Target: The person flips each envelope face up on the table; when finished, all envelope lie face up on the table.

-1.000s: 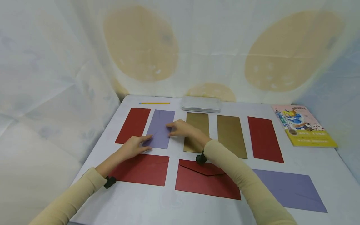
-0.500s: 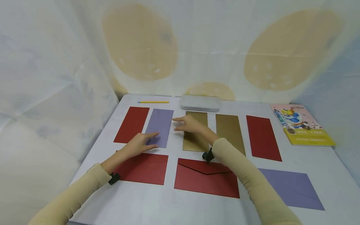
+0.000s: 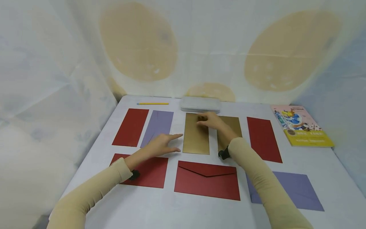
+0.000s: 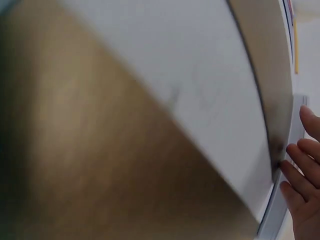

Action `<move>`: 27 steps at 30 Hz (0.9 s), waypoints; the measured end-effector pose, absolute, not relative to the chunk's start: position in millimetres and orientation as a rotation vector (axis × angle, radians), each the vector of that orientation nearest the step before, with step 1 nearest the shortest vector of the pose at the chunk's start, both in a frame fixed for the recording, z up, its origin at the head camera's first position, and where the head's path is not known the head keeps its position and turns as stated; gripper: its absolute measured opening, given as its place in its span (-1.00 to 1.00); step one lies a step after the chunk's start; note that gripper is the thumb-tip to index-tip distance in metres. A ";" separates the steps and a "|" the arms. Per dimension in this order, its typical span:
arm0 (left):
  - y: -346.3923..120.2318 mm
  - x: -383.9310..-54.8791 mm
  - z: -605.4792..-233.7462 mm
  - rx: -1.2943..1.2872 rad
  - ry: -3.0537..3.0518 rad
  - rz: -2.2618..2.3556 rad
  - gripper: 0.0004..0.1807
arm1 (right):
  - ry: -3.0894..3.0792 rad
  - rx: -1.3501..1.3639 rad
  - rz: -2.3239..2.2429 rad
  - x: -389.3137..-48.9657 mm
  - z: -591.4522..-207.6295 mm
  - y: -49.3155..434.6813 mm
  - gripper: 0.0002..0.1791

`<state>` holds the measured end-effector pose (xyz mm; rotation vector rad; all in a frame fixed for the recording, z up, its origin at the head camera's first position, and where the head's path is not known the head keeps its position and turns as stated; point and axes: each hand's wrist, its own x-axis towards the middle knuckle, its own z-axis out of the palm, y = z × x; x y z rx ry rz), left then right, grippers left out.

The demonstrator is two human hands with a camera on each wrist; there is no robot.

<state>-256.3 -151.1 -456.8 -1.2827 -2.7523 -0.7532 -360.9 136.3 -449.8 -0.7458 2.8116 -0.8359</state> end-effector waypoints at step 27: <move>-110.1 -262.6 -462.7 -1.302 -2.869 -0.492 -0.22 | 2.863 -0.677 -0.801 -367.3 -457.8 160.4 -0.37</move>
